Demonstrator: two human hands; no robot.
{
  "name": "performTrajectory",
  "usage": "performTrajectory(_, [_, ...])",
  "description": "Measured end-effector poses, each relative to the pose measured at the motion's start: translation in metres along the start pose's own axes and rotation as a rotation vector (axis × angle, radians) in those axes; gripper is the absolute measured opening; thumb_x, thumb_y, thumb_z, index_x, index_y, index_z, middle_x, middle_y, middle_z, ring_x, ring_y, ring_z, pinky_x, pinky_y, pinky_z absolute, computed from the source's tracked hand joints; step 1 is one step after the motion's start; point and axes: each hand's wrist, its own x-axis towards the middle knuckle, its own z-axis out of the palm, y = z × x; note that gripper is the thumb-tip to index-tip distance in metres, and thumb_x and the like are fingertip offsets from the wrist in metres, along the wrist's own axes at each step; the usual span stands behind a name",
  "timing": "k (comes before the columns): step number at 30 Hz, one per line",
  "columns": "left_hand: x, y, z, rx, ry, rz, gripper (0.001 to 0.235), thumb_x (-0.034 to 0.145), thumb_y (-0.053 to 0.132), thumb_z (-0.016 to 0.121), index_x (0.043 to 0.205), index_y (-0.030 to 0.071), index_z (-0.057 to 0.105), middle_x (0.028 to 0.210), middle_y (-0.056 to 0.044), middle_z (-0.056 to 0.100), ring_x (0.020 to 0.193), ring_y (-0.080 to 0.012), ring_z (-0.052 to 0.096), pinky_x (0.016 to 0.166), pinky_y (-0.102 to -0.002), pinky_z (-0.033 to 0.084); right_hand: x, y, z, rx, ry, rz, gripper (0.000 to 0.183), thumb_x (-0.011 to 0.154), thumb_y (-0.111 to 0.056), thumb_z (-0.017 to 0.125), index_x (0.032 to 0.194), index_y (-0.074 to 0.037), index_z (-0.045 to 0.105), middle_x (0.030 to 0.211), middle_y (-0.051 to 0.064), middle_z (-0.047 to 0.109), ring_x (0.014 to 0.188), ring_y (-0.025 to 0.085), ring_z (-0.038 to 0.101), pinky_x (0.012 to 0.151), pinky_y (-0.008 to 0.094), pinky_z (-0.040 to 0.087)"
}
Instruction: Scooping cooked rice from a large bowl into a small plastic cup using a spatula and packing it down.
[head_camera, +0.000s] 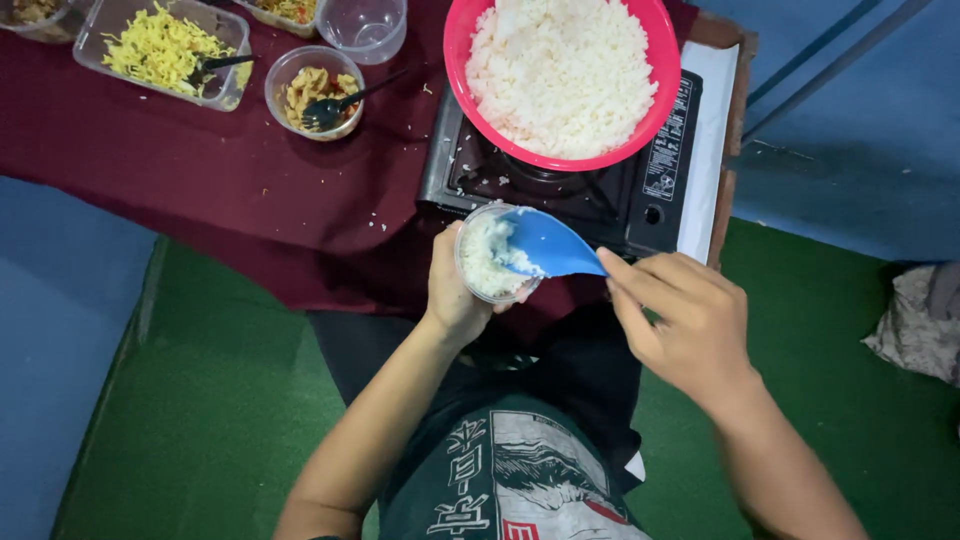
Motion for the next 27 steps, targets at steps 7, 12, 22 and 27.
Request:
performTrajectory(7, [0.002,0.004,-0.005,-0.076,0.084,-0.011,0.065,0.098,0.057,0.032,0.094,-0.002,0.057,0.058,-0.032,0.056,0.038,-0.0406,0.058,0.019,-0.030,0.035,-0.027,0.013,0.027,0.137,0.142,-0.024,0.038,0.089,0.010,0.061,0.120,0.000,0.080,0.089,0.011,0.072,0.068,0.030,0.063,0.064,0.039,0.051])
performTrajectory(12, [0.008,0.002,-0.015,-0.145,0.046,-0.017,0.067,0.097,0.059,0.035,0.114,0.001,0.062,0.061,-0.028,0.055,0.034,-0.0353,0.051,0.018,-0.028,0.031,-0.044,0.025,0.049,0.135,0.222,-0.064,0.032,0.087,0.011,0.073,0.115,-0.003,0.080,0.098,0.013,0.074,0.078,0.034,0.068,0.074,0.043,0.051])
performTrajectory(22, [-0.002,0.007,-0.013,-0.209,0.007,-0.052,0.066,0.094,0.056,0.042,0.118,-0.001,0.063,0.060,-0.021,0.057,0.032,-0.0243,0.047,0.017,-0.026,0.029,-0.074,0.050,0.085,0.218,0.234,-0.080,0.034,0.090,0.016,0.060,0.106,-0.004,0.083,0.098,0.015,0.077,0.076,0.034,0.071,0.069,0.041,0.056])
performTrajectory(27, [0.000,-0.001,-0.020,-0.200,0.043,-0.034,0.056,0.091,0.051,0.050,0.109,0.003,0.070,0.070,-0.022,0.068,0.041,-0.0288,0.061,0.021,-0.028,0.037,-0.081,0.058,0.083,0.217,0.232,-0.079,0.033,0.092,0.015,0.061,0.104,-0.005,0.084,0.097,0.017,0.077,0.075,0.036,0.072,0.066,0.043,0.057])
